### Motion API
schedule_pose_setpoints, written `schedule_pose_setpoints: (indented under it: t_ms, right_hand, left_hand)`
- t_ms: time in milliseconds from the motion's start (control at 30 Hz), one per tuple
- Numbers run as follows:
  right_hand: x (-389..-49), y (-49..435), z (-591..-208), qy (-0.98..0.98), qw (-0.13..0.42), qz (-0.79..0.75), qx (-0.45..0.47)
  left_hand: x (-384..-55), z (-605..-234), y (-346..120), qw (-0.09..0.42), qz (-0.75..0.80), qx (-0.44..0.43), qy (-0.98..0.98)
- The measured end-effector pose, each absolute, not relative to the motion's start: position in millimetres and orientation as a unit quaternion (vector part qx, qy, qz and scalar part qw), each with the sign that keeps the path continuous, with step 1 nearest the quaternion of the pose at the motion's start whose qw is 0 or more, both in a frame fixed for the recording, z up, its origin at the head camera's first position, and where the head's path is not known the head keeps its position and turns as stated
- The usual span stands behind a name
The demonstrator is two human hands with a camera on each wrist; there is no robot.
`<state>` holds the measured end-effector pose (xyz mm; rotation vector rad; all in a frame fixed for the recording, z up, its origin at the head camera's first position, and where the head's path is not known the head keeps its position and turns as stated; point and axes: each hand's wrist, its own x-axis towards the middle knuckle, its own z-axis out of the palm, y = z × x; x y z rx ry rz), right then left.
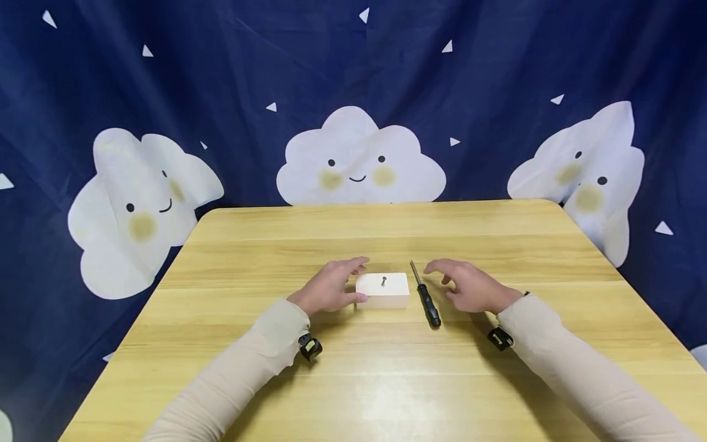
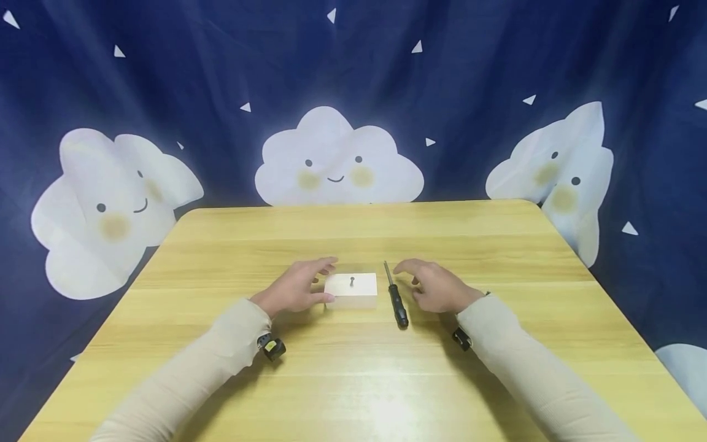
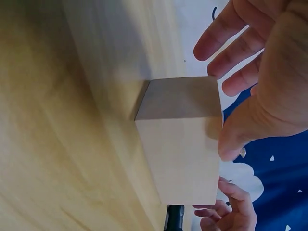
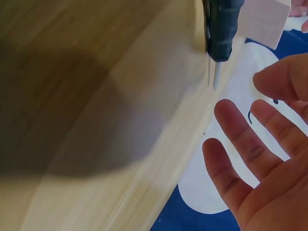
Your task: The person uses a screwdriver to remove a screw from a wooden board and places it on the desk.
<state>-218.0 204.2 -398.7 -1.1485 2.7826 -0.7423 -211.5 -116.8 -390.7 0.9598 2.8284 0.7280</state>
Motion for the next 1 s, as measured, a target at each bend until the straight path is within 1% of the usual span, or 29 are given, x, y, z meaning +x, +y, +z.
schedule_pose_setpoints:
  t_ms: [133,300,533,733,1000]
  right_hand:
    - [-217,202,-402,0.888,0.032,-0.239,-0.391]
    - [-216,200,-407,0.883,0.028,-0.232,-0.408]
    - [-215,194,-412,0.87,0.033,-0.218,-0.44]
    - [-216,192,-411,0.861,0.014,-0.206,-0.465]
    - [-218,189,-416,0.853,0.008,-0.206,-0.48]
  left_hand:
    - [-210,-393,-115,0.028,0.227,0.317,0.92]
    - [-210,-394,-113,0.029,0.217,0.314,0.924]
    - [-206,-394,-114,0.051,0.217,0.291,0.93]
    - [-207,-391,-112,0.044,0.22,0.291,0.93]
    - [-207,-391,-110,0.057,0.222,0.282,0.932]
